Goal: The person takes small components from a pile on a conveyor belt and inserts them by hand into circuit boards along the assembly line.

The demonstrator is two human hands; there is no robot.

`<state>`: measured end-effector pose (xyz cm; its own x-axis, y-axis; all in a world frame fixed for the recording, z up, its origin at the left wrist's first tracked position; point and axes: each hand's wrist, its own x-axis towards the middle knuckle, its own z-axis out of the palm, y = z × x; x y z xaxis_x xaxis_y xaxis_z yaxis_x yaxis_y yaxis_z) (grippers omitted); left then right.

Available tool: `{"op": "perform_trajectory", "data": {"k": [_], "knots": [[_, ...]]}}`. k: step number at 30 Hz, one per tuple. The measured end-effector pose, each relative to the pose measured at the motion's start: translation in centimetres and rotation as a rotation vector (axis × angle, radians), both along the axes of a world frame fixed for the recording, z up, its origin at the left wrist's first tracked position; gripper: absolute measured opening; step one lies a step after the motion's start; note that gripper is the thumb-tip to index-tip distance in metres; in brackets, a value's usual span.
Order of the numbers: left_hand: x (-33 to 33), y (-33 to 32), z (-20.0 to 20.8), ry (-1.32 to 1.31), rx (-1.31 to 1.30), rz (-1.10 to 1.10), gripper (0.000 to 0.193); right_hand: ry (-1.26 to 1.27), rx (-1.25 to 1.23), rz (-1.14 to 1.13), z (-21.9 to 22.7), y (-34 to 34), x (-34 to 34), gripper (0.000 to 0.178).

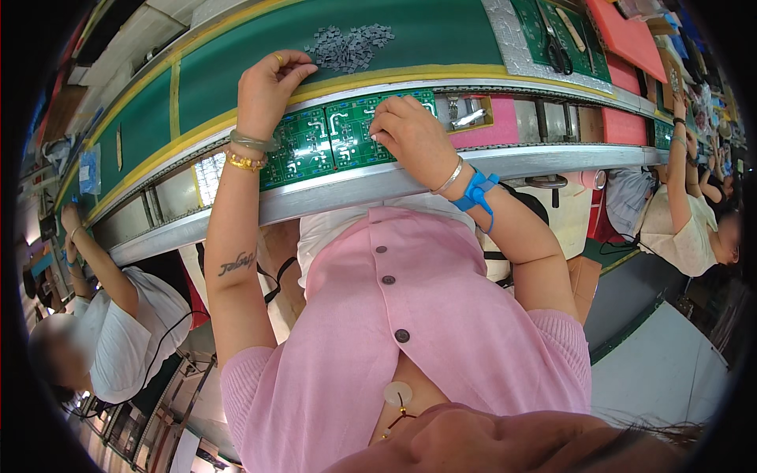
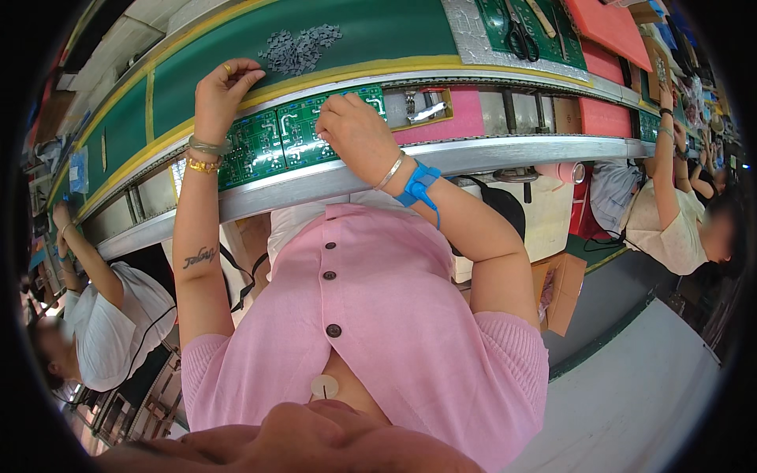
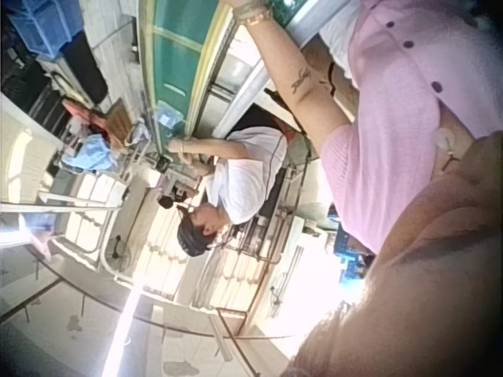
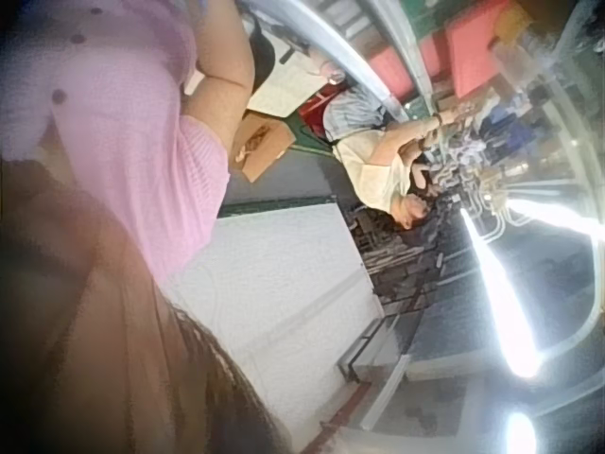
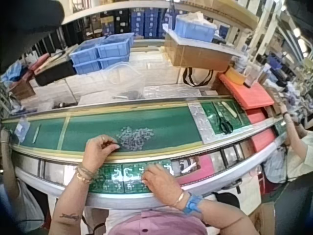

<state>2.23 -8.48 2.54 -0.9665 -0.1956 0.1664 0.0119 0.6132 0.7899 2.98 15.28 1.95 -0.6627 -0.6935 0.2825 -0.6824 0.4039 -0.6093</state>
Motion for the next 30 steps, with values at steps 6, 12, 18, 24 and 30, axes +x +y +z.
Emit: {"op": "perform_trajectory", "data": {"k": [6, 12, 18, 24, 30], "knots": [[2.9, 0.8, 1.0, -0.116, 0.130, -0.054, 0.015, 0.033, 0.011, 0.042, 0.0, 0.0, -0.2, 0.010], [5.9, 2.4, 2.0, -0.288, 0.180, -0.087, 0.013, 0.119, 0.038, -0.175, 0.3, -1.3, -5.3, 0.010], [6.0, 4.2, 1.1, -0.069, -0.044, -0.173, 0.009, 0.200, 0.023, -0.258, -0.9, -3.7, -6.9, 0.012], [5.9, 4.7, 0.9, -0.049, -0.132, -0.170, 0.008, 0.178, -0.063, -0.194, -0.9, -3.5, -6.8, 0.011], [5.6, 4.8, 0.7, -0.045, -0.155, -0.156, 0.008, 0.070, -0.110, -0.208, -0.5, -3.4, -6.8, 0.011]]}}
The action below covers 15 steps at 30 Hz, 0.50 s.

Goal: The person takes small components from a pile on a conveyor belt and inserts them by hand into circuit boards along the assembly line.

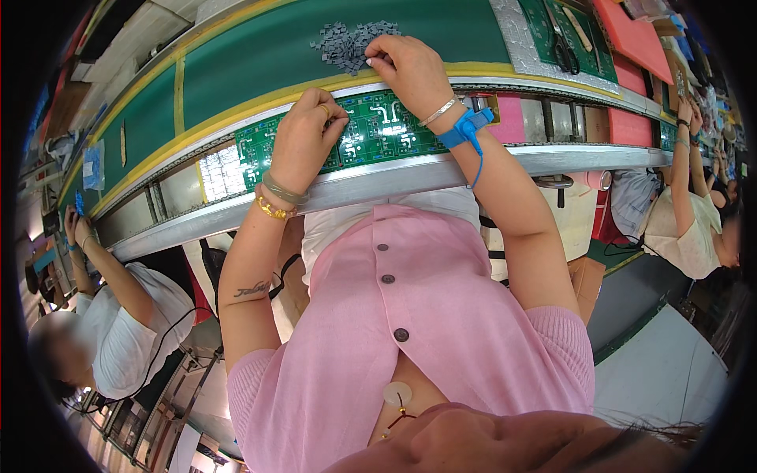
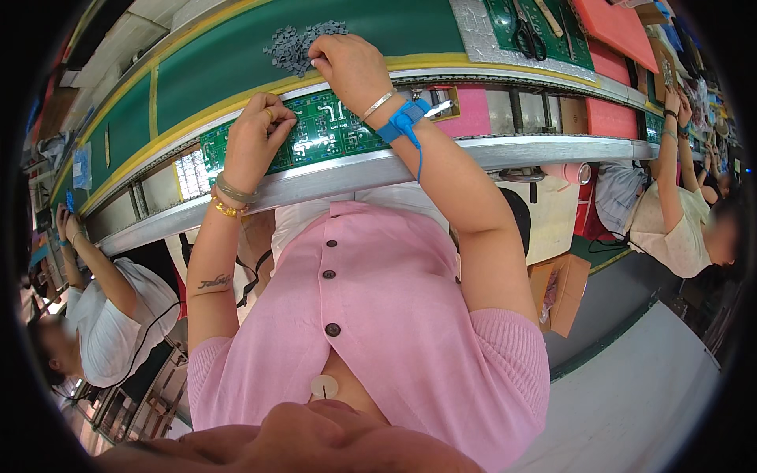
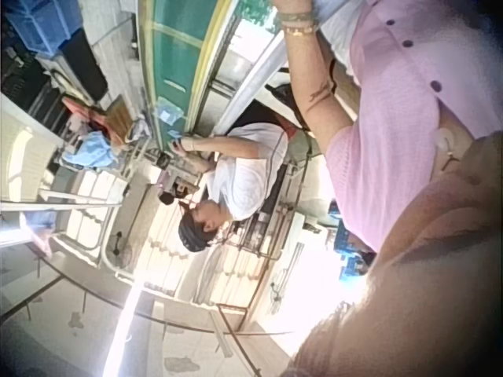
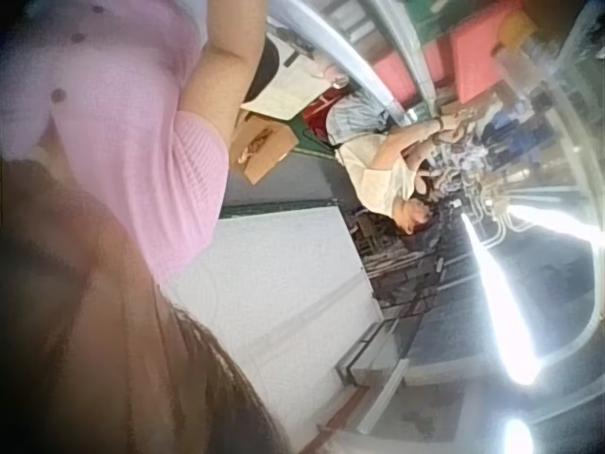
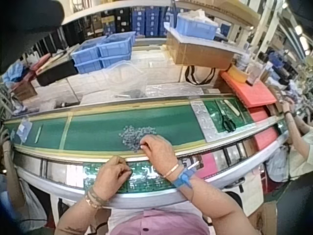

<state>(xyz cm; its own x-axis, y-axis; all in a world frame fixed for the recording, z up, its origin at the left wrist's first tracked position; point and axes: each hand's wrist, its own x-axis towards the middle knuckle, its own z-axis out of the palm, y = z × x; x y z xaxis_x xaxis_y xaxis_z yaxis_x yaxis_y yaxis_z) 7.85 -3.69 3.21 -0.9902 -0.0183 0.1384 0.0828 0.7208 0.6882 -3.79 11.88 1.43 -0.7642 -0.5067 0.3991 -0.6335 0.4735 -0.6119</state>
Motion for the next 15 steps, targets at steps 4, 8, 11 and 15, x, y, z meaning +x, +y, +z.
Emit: {"op": "perform_trajectory", "data": {"k": [4, 8, 11, 15], "knots": [[0.1, -0.2, -0.1, 0.037, -0.083, -0.069, 0.009, 0.025, -0.046, 0.022, -0.1, 0.3, 0.0, 0.010], [0.0, -0.5, 0.6, 0.041, -0.011, -0.094, 0.008, -0.064, -0.053, 0.058, 1.1, 1.0, 1.8, 0.009], [-2.0, -2.6, 1.0, 0.061, 0.047, -0.016, 0.010, -0.110, -0.017, 0.126, 2.1, 1.6, 4.9, 0.009], [-5.9, -3.7, 0.1, 0.096, -0.031, 0.068, 0.014, -0.125, 0.009, 0.233, 1.3, 1.7, 7.1, 0.011]]}}
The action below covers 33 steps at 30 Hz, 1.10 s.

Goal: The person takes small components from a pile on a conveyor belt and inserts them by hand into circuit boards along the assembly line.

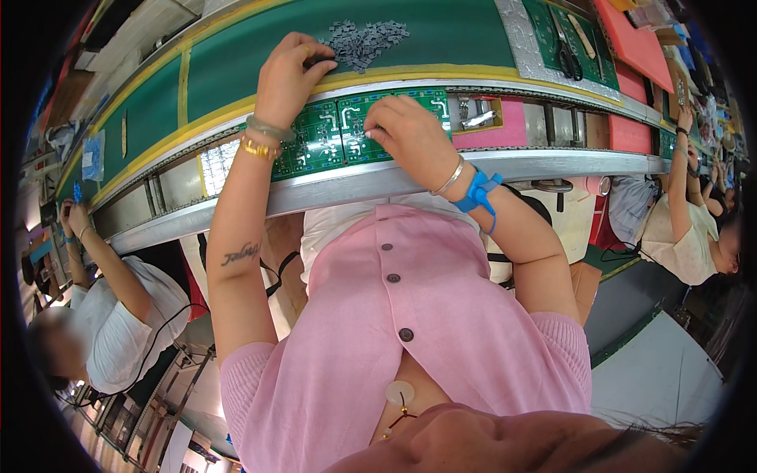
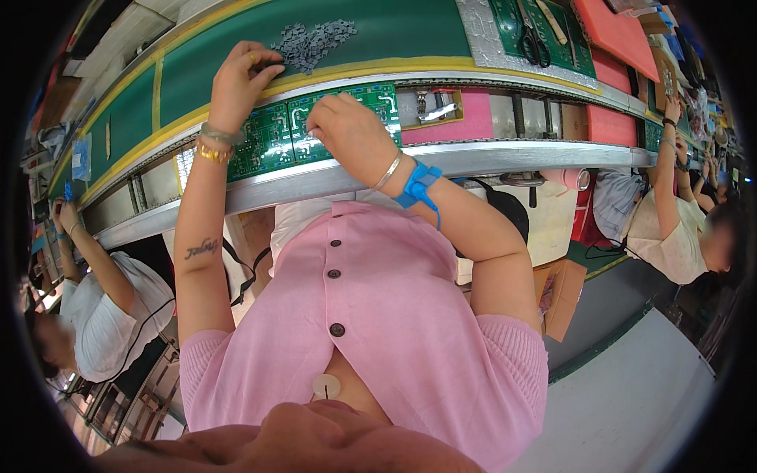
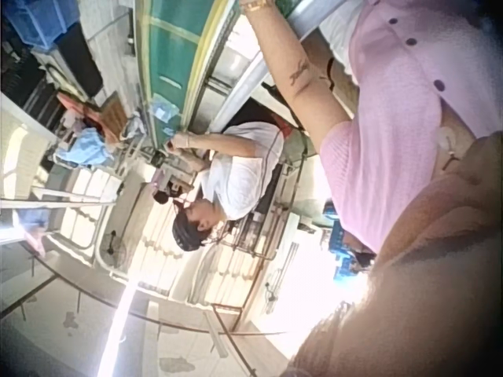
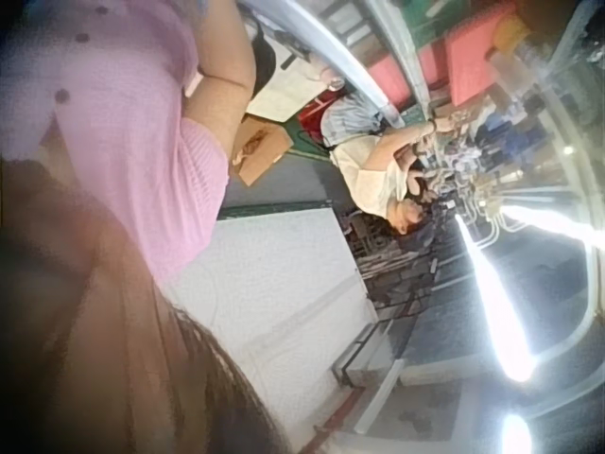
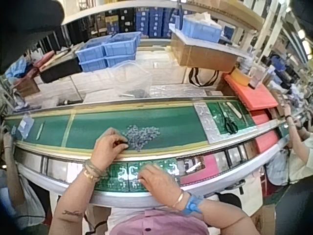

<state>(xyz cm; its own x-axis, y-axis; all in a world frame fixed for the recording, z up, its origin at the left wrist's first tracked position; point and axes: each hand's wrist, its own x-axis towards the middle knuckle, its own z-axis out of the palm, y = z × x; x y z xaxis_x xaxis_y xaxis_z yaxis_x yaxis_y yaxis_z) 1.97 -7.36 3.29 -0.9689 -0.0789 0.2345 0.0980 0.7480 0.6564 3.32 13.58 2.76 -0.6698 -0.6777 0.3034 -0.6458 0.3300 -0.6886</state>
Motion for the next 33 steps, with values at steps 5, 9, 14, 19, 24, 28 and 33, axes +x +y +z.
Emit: {"op": "perform_trajectory", "data": {"k": [5, 9, 14, 19, 24, 28, 33], "knots": [[-1.8, -0.7, -1.5, 0.037, -0.087, -0.094, 0.015, 0.029, 0.050, 0.031, -1.0, -0.3, 0.4, 0.011], [-1.8, -1.1, -1.9, 0.178, -0.132, -0.106, 0.015, 0.046, 0.085, 0.041, -1.0, -0.4, 0.2, 0.010], [-0.9, -1.5, -1.3, 0.125, -0.034, 0.028, 0.015, 0.062, 0.081, 0.025, -1.0, -0.7, 0.2, 0.010], [0.9, -2.4, 0.3, -0.035, 0.026, 0.101, 0.016, 0.113, 0.093, 0.008, -1.1, -1.0, 0.2, 0.005], [4.8, -5.7, 0.3, -0.165, 0.404, 0.057, 0.016, 0.126, 0.129, 0.048, -1.0, -1.0, 0.3, 0.009], [9.6, -8.8, -0.9, -0.306, 0.566, 0.161, 0.016, 0.175, 0.029, 0.081, -0.1, -0.6, -1.4, 0.010], [12.3, -9.2, -2.1, -0.379, 0.747, 0.178, 0.017, 0.250, 0.056, -0.020, -0.4, -1.2, -6.2, 0.009]]}}
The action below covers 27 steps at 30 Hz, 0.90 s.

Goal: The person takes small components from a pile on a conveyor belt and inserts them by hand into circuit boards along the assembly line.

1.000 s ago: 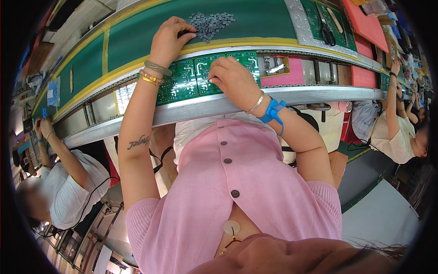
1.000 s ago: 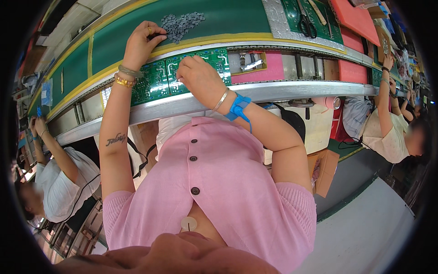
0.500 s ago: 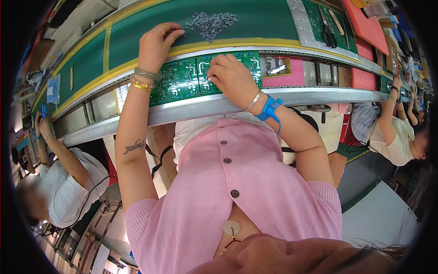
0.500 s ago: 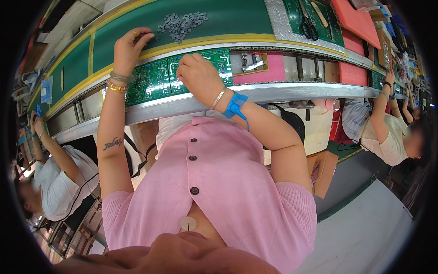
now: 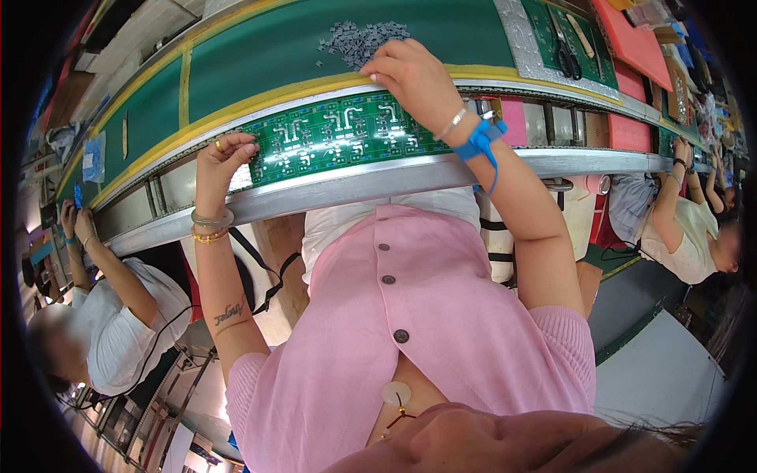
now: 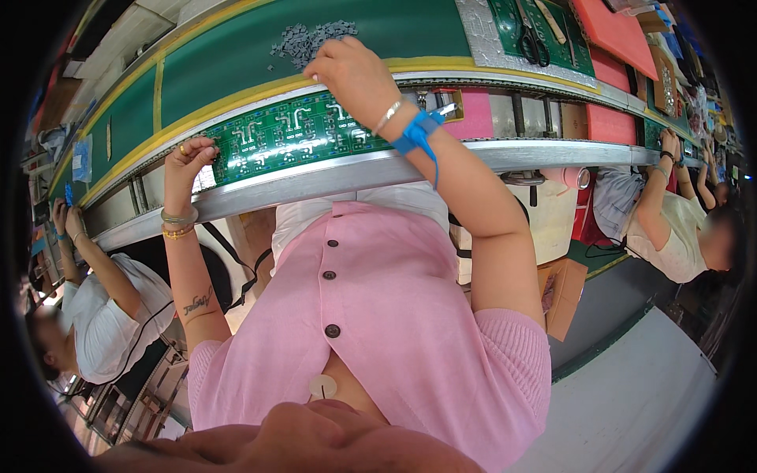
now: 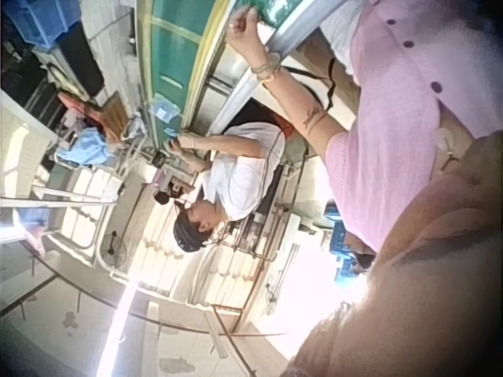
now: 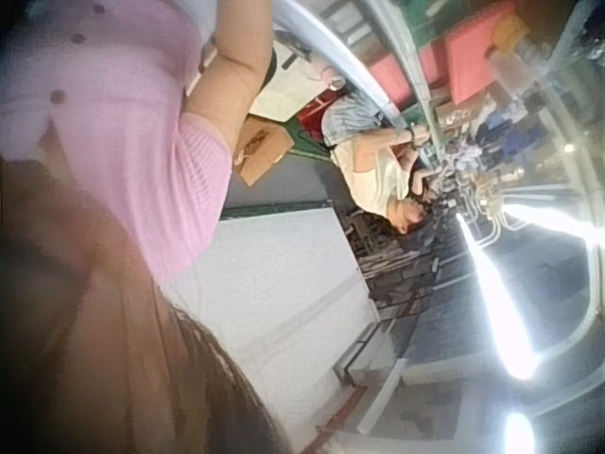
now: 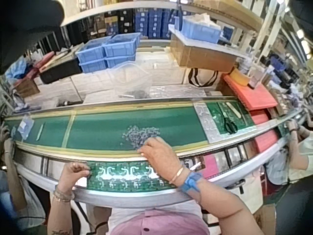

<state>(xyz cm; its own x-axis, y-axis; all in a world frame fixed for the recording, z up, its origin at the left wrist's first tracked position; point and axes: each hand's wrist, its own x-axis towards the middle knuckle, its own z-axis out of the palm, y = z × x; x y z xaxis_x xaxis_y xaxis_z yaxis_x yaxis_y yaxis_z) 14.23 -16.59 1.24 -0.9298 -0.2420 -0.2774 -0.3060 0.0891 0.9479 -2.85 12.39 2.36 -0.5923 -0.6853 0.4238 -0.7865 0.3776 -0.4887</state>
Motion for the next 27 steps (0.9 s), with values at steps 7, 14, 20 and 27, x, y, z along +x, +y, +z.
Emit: {"op": "perform_trajectory", "data": {"k": [7, 14, 20, 27], "knots": [[-2.1, 5.8, 0.5, 0.060, -0.137, -0.151, 0.011, 0.118, 0.061, -0.011, -0.9, -1.3, -0.8, 0.008], [-6.0, 12.9, 2.2, 0.357, -0.579, -0.313, 0.009, 0.061, 0.012, -0.012, -0.9, -1.2, -0.6, 0.011], [-7.0, 13.7, 1.6, 0.417, -0.760, -0.327, 0.007, 0.005, -0.082, -0.041, -0.9, -0.8, -0.8, 0.010], [-6.8, 13.6, 1.6, 0.414, -0.805, -0.361, 0.009, 0.007, -0.142, -0.070, -0.5, -0.4, -0.6, 0.011]]}}
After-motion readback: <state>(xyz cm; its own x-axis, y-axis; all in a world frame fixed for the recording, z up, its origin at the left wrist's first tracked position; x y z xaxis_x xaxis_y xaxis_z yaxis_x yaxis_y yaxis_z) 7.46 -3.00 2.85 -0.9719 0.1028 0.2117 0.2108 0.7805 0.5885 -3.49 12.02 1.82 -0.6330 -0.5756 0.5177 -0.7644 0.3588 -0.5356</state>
